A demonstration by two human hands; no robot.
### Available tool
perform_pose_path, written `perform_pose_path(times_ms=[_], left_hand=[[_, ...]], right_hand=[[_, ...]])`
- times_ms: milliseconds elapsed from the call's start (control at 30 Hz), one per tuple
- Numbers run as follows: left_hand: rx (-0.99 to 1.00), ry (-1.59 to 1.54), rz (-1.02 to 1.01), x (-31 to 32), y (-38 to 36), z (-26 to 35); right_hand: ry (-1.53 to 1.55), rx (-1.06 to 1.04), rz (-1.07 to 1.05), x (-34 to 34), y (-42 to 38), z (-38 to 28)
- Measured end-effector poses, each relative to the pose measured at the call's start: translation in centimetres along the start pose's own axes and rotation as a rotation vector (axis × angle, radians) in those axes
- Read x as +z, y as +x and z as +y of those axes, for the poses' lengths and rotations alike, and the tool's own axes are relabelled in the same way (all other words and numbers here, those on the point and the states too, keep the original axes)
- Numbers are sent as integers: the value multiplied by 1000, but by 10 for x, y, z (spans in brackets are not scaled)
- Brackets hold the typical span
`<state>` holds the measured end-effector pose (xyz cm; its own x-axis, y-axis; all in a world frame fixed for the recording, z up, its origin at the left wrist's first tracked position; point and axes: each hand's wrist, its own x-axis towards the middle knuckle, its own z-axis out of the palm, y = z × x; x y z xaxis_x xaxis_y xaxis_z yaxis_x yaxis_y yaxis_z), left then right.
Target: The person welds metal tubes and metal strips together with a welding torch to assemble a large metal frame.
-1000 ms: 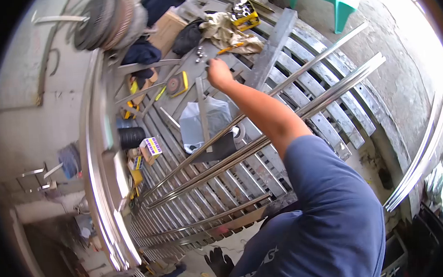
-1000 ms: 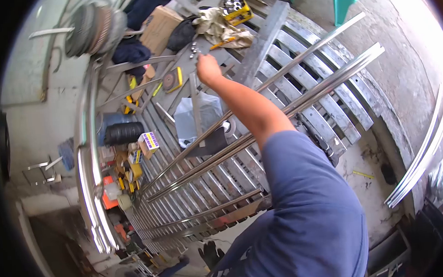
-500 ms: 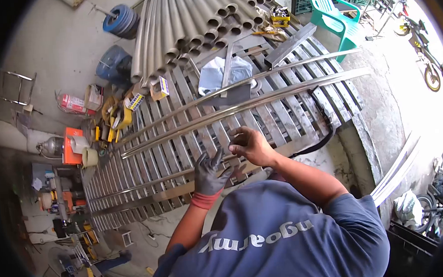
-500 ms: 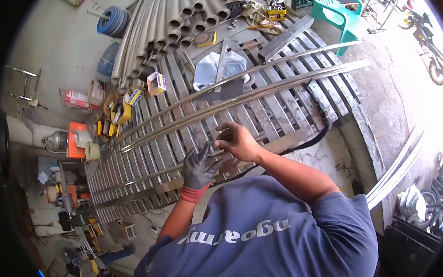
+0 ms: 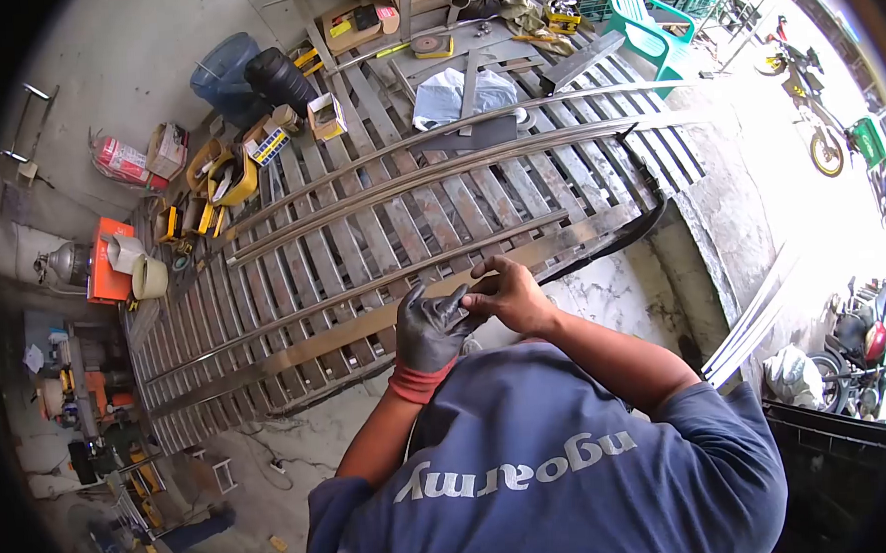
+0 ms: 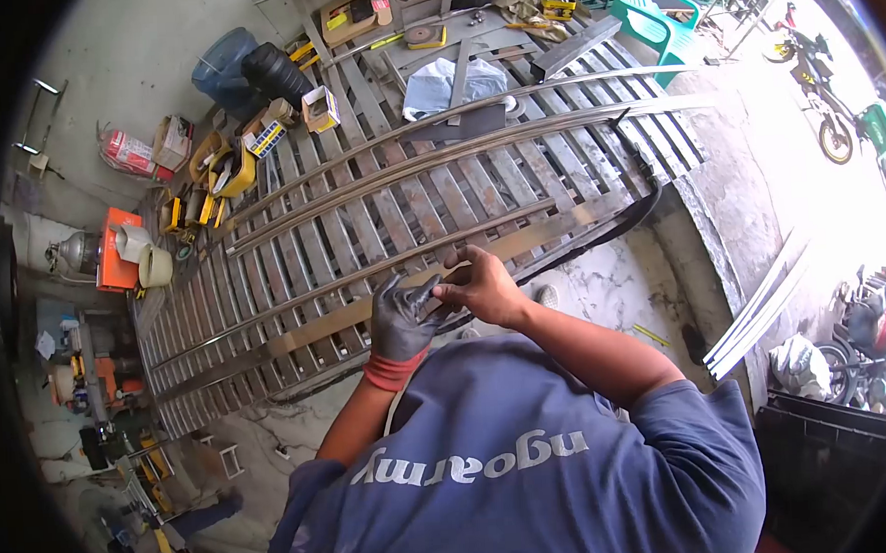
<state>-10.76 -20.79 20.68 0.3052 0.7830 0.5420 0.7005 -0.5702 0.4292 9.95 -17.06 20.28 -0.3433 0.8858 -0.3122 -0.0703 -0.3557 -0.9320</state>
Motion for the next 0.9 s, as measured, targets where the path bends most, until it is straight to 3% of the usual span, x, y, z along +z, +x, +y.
perform_pose_path(times_ms=[233,433,533,567,700,733,767,833,900], left_hand=[[-26,8,26,10,-18,5],[-86,-8,37,24,-22,13],[-197,51,-86,24,-21,32],[-157,89,35,33,-28,32],[-241,102,-71,61,-54,30],[-303,-50,-146,66,-60,29],[-289,-14,-238,67,-61,29],[-340,-46,-220,72,-58,31],[-267,50,-101,70,-50,35]], right_hand=[[-257,53,-25,-5,-8,-19],[-35,99,-119,-26,-4,-6],[-53,127,-96,-38,-5,-3],[-71,123,-127,-43,-2,2],[-93,137,-290,-65,10,31],[-6,192,-344,-65,9,32],[72,247,-375,-67,8,30],[104,287,-438,-64,8,25],[90,277,-462,-60,6,18]])
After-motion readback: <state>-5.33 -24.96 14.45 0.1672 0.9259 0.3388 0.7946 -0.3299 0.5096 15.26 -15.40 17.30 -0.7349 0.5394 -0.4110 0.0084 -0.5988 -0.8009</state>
